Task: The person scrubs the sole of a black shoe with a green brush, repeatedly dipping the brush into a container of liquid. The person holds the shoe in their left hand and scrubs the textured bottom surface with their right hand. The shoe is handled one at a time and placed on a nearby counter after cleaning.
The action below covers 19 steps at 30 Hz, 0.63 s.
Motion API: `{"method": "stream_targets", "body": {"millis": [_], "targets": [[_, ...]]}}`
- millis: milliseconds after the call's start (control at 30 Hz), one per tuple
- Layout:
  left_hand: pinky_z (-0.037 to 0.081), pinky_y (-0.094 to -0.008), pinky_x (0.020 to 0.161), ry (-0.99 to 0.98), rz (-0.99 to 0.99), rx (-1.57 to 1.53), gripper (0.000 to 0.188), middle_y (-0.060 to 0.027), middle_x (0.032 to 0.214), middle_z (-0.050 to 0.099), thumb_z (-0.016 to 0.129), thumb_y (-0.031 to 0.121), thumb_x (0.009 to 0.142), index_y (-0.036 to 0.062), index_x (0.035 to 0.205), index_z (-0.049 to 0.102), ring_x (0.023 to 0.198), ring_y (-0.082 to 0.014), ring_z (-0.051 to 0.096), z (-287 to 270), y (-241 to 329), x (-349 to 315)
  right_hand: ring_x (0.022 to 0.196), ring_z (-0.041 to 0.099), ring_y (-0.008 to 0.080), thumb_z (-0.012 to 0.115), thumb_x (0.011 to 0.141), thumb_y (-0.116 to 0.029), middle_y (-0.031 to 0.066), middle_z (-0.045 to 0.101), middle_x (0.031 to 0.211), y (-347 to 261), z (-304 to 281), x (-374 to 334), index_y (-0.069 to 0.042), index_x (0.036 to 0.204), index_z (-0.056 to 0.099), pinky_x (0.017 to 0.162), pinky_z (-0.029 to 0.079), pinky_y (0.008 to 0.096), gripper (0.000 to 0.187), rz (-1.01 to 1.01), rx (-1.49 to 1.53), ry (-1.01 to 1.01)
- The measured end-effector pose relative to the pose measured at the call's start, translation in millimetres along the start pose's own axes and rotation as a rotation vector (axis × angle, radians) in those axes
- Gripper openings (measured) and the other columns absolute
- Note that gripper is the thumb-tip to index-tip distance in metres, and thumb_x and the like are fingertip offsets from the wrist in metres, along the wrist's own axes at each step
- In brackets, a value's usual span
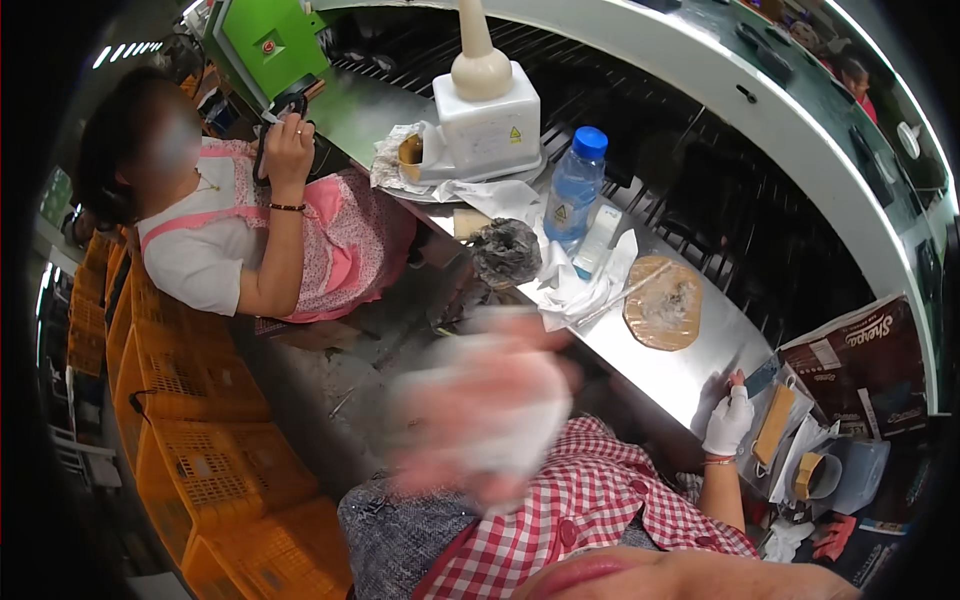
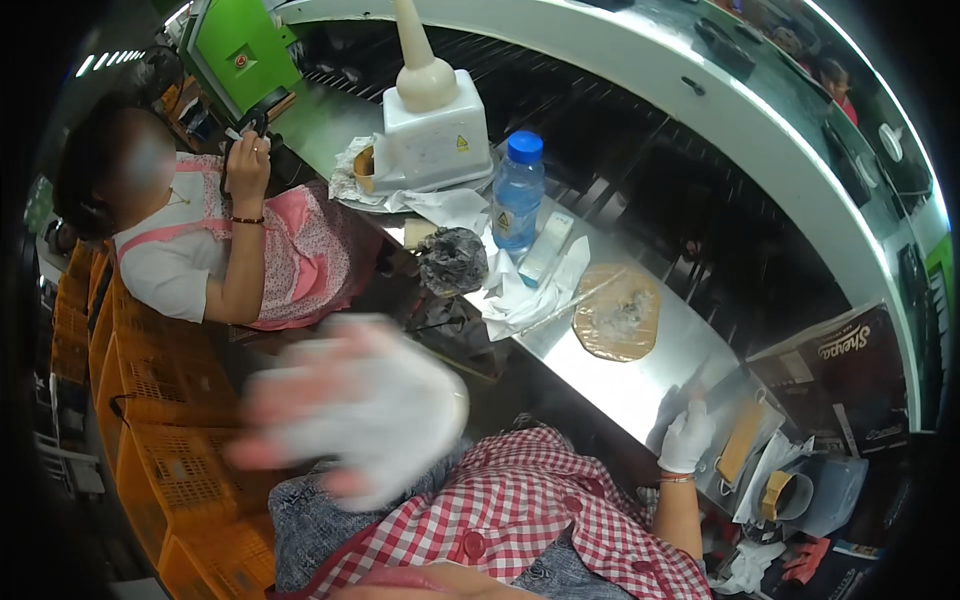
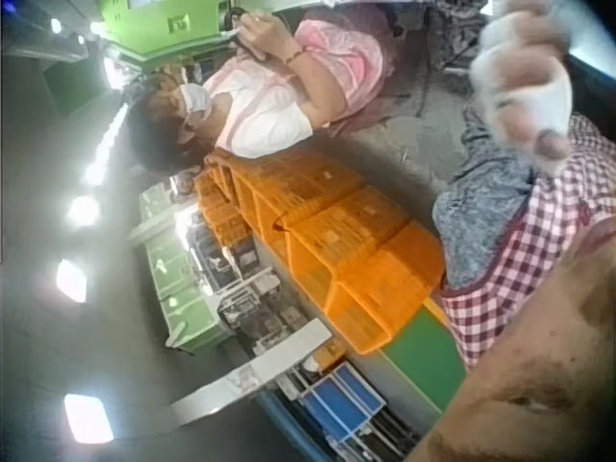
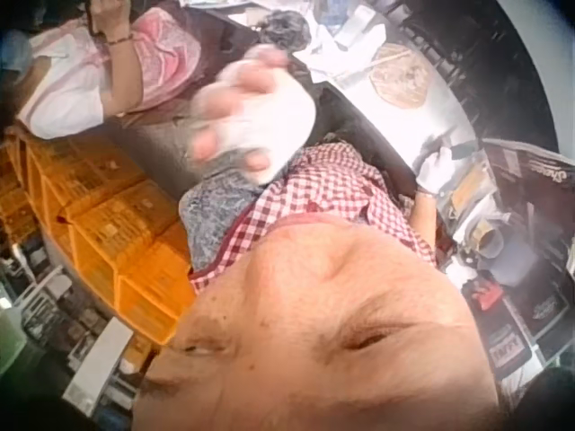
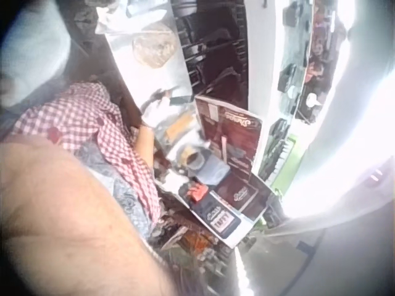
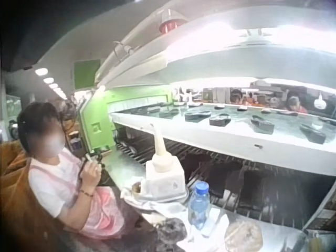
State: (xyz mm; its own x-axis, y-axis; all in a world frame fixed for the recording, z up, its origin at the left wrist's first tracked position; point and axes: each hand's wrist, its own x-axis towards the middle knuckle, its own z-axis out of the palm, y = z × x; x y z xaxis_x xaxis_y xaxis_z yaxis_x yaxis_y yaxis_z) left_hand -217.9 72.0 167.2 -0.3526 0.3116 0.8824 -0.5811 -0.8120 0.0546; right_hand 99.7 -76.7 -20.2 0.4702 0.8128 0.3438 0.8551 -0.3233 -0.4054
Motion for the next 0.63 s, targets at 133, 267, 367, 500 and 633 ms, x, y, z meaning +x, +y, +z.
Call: {"method": "stream_targets", "body": {"millis": [133,267,367,500,633], "targets": [[0.049,-0.0353,0.079,-0.492,-0.659,0.241,0.036,-0.0174,0.104,0.060,0.056,-0.001,0.074,-0.0002,0.110,0.057,0.094,-0.0310,0.059,23,-48,-98,0.088,0.060,0.0335,0.046,0.076,0.007,0.0200,0.061,0.099,-12,4,10,-0.001,0.109,0.059,0.077,0.046,0.0397,0.037,-0.107,0.024,0.094],[0.050,-0.0346,0.072,-0.624,-0.813,0.301,0.026,-0.0138,0.089,0.062,0.054,0.000,0.076,0.0002,0.101,0.061,0.080,-0.0284,0.062,24,-65,-186,0.076,0.059,0.0352,0.049,0.073,0.007,0.0197,0.061,0.086,-8,10,14,0.000,0.104,0.060,0.067,0.046,0.0407,0.034,-0.192,0.017,0.152],[0.050,-0.0348,0.071,-0.669,-0.843,0.378,0.024,-0.0136,0.085,0.062,0.053,0.001,0.077,0.0013,0.098,0.063,0.078,-0.0275,0.062,19,-65,-224,0.082,0.059,0.0352,0.048,0.073,0.006,0.0198,0.061,0.090,-6,9,12,0.000,0.102,0.060,0.070,0.047,0.0395,0.032,-0.129,0.007,0.075],[0.050,-0.0323,0.073,-0.528,-1.051,0.321,0.022,-0.0153,0.091,0.064,0.055,0.004,0.079,0.0002,0.100,0.063,0.083,-0.0262,0.063,35,-64,-227,0.083,0.061,0.0259,0.042,0.084,0.003,0.0157,0.061,0.094,-8,11,15,0.004,0.103,0.058,0.076,0.049,0.0373,0.025,-0.055,0.217,0.000],[0.048,-0.0320,0.078,-0.459,-0.942,0.305,0.027,-0.0136,0.100,0.065,0.057,0.013,0.087,0.0007,0.111,0.059,0.087,-0.0256,0.062,52,-80,-176,0.126,0.039,0.0249,0.043,0.093,-0.005,0.0138,0.039,0.138,117,130,-10,-0.013,0.137,0.035,0.108,0.032,0.0375,0.045,0.287,1.994,0.030]]}}
